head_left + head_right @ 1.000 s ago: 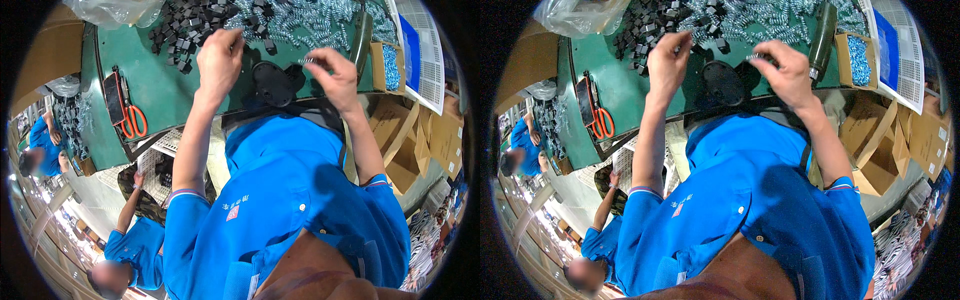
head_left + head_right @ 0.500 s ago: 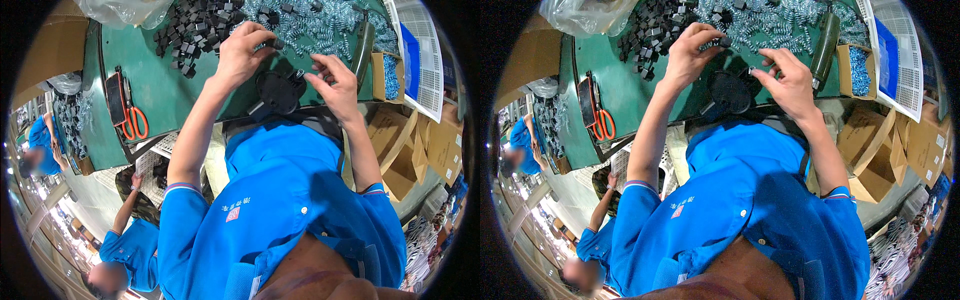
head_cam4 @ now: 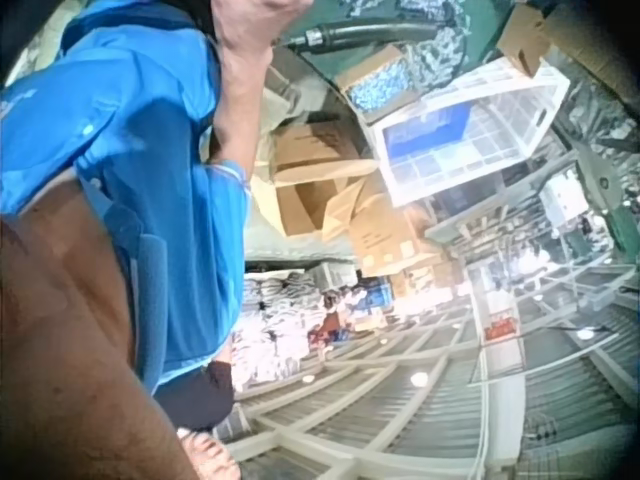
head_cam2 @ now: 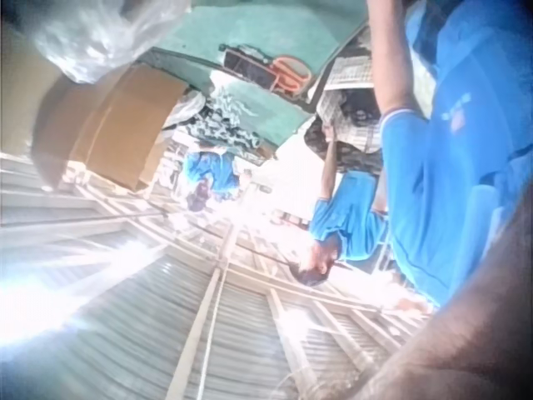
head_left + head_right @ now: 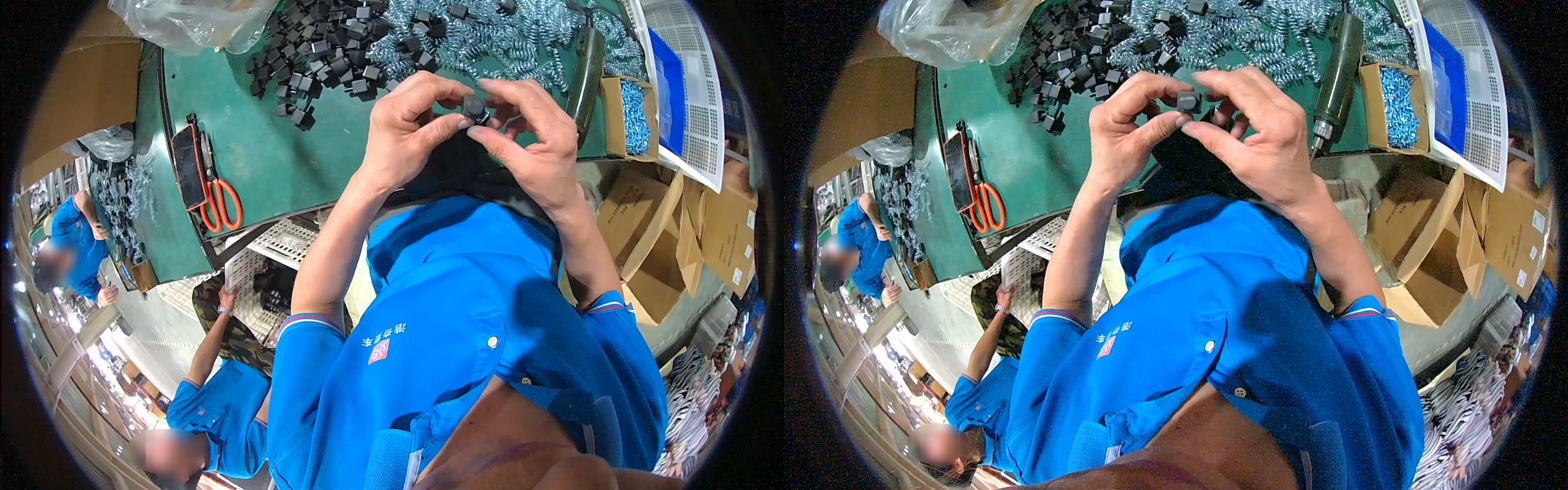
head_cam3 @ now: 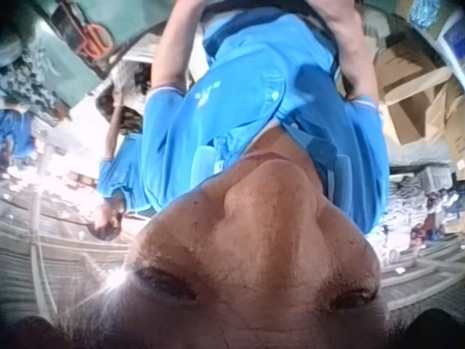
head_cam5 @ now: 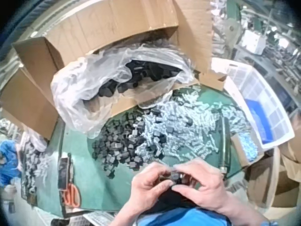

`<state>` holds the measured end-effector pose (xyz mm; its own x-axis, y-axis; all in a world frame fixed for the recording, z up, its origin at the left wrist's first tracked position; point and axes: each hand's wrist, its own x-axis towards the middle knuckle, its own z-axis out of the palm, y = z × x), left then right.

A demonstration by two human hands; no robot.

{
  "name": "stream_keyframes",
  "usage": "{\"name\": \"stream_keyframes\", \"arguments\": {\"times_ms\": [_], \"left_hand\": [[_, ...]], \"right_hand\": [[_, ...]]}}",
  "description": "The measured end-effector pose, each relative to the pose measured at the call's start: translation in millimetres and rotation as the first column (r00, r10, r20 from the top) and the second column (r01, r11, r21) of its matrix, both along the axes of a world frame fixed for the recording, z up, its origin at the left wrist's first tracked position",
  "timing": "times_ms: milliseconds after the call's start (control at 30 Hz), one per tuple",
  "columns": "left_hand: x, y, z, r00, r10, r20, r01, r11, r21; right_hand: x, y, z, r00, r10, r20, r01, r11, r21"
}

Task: The person assembles small electronic components by inserting a coiled wire into a black plastic housing and securing it with a power screwdriver. They repeat this process for multiple units on a green workbench.

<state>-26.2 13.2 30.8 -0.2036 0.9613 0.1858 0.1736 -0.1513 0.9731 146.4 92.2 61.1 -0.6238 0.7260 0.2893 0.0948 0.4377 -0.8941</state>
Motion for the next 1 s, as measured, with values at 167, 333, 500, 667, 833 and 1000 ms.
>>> {"name": "stream_keyframes", "arguments": {"times_ms": [167,333,500,667,833,1000], "left_hand": [[0.9,0.7,1.6,0.937,-0.019,-0.349,0.045,0.997,0.066],[2.5,-8.6,-2.0,0.767,0.150,-0.624,-0.247,0.967,-0.070],[15.1,-20.7,-21.0,0.776,0.104,-0.622,-0.246,0.958,-0.147],[16.6,-23.6,-24.4,0.791,0.132,-0.597,-0.260,0.956,-0.134],[18.6,-23.9,-28.1,0.874,0.136,-0.466,-0.262,0.940,-0.218],[20.5,-22.3,-21.2,0.911,0.144,-0.386,-0.277,0.907,-0.316]], "right_hand": [[10.8,7.9,-6.7,0.996,0.050,0.077,-0.055,0.997,0.055],[31.9,18.3,-25.5,0.989,-0.142,0.045,0.148,0.906,-0.396],[26.7,11.6,-35.5,0.978,-0.132,0.163,0.180,0.926,-0.332],[12.6,12.3,-42.3,0.946,-0.107,0.306,0.157,0.977,-0.142],[8.1,0.7,-32.3,0.886,-0.147,0.441,0.117,0.989,0.094],[6.0,-13.1,-56.7,0.889,-0.265,0.373,0.276,0.961,0.025]]}}
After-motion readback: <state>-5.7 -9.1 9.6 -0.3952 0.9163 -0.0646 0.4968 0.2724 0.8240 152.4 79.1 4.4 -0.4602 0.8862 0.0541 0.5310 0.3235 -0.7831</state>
